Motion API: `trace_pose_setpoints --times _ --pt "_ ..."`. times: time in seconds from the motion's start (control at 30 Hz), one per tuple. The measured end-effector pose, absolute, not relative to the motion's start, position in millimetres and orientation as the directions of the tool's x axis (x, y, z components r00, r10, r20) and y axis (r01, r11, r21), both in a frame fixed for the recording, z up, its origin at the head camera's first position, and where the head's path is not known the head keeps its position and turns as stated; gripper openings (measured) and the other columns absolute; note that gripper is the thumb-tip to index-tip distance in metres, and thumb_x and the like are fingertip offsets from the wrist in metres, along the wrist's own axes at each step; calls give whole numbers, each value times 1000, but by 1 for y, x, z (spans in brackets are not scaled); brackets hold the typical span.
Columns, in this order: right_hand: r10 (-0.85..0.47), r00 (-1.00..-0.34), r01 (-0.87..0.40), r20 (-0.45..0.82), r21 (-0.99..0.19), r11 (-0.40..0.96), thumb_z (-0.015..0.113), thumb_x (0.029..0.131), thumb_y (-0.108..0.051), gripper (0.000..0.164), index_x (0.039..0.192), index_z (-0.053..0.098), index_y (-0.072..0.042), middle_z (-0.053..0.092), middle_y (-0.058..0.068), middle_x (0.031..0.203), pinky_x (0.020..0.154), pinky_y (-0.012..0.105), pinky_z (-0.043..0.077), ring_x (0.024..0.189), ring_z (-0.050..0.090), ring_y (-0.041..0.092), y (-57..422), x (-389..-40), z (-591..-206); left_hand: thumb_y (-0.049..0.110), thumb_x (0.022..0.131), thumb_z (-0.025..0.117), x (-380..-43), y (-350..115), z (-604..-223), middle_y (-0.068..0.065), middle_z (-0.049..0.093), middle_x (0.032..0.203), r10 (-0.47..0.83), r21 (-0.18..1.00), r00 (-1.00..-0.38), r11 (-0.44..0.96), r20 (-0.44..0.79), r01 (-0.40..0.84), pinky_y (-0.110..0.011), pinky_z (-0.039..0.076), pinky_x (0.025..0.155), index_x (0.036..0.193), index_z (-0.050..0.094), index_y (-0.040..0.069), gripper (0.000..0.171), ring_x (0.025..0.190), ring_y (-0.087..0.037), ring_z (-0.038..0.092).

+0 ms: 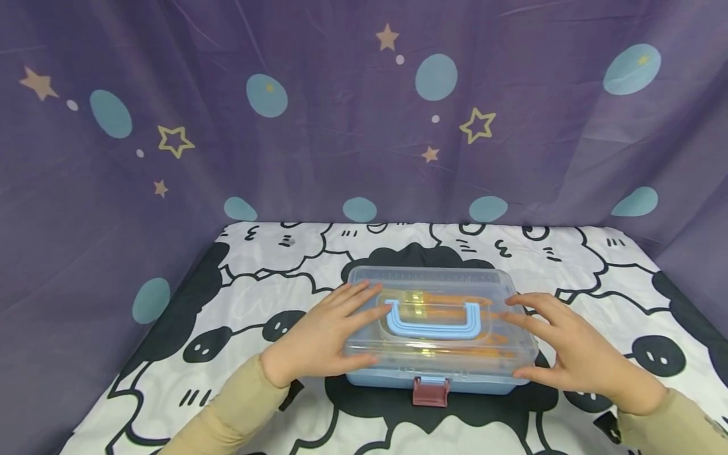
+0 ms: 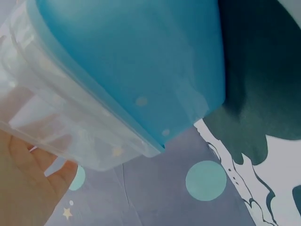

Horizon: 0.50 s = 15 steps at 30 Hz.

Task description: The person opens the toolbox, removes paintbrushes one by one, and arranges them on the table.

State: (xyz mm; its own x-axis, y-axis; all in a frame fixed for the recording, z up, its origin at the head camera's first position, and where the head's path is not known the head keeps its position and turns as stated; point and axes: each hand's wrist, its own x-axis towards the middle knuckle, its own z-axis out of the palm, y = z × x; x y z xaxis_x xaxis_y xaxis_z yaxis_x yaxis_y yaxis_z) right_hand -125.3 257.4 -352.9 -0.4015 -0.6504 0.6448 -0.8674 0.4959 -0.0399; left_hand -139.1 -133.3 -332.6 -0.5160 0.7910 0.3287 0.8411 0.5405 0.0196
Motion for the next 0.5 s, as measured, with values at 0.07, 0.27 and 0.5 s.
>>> trace_pose_setpoints --times 0.07,0.27,0.5 --pt "-648 -409 -865 642 -48 499 67 77 -63 68 121 64 -11 56 15 120 107 12 21 114 46 17 258 -125 -354 56 86 61 -140 -135 -332 -12 31 153 800 20 -507 529 320 848 -48 28 113 145 40 20 72 141 -31 28" --pt "-649 -412 -871 639 -68 486 69 76 -61 70 123 63 -10 54 15 122 107 13 21 117 43 16 260 -125 -355 50 76 75 -141 -138 -333 -13 29 154 820 39 -486 499 302 866 -49 25 114 145 39 19 84 142 -32 26" --pt "-656 -426 -867 623 -73 494 70 74 -62 73 126 61 -11 51 16 127 107 12 19 123 39 15 262 -125 -358 49 70 80 -143 -143 -332 -14 24 155 841 68 -465 466 275 882 -45 20 117 147 35 19 94 143 -32 22"
